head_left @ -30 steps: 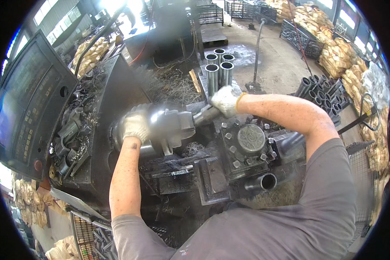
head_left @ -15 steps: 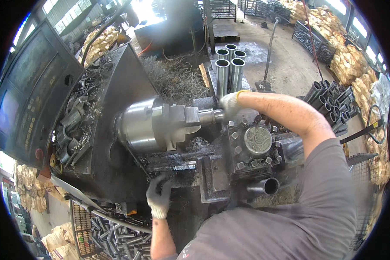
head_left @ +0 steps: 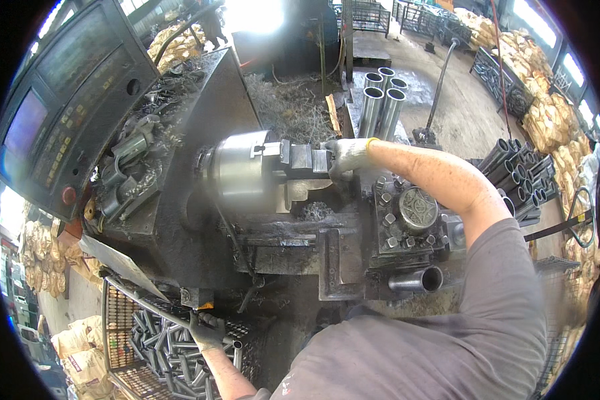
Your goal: The person operates a metal turning machine, repeatedly loading cylindrical metal parts into the chuck, securing them, and removing the finished pieces. The processed parts are placed into a wire basket nearby.
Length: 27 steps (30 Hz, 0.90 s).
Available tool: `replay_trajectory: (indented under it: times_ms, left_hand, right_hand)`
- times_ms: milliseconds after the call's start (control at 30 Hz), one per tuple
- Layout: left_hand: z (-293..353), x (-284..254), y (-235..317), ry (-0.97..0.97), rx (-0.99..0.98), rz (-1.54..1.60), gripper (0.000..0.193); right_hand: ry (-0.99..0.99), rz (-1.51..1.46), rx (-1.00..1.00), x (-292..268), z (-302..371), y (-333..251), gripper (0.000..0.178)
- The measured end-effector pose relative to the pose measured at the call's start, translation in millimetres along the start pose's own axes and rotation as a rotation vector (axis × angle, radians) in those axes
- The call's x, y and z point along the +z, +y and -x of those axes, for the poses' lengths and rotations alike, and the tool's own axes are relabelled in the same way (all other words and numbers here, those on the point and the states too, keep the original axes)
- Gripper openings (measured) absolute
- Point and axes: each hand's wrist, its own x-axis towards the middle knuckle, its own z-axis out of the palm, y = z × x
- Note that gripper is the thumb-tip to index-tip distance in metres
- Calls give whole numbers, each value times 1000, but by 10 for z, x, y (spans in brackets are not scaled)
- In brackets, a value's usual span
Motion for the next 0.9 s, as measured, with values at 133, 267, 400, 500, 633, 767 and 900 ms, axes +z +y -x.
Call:
replay_trajectory:
  times_ms: [133, 267, 400, 500, 633, 767, 900]
  left_hand:
    - [-87, 233, -86, 173, 256, -300, 37]
    - [-213, 132, -79, 160, 313, -463, 36]
    - [433, 556, -129, 567, 816, -1063, 49]
    - [808, 1067, 210, 426, 1776, -1237, 52]
    - [1150, 2663, 939, 27, 2207, -1361, 34]
    - [868, 3933, 1634, 330, 1582, -1851, 49]
    - [281, 4117, 2555, 475, 1297, -2169, 77]
  right_hand:
    - [43, 100, 45, -11, 71, -48, 77]
    - [119, 518, 115, -87, 411, -333, 85]
    - [530, 125, -125, -112, 1547, -732, 67]
    - [822, -270, -291, 246, 2602, -822, 55]
    - [1251, -428, -188, 998, 3487, -337, 40]
    - [1375, -445, -35, 1423, 3996, 146, 35]
    - [1411, -292, 96, 1656, 4296, 498, 32]
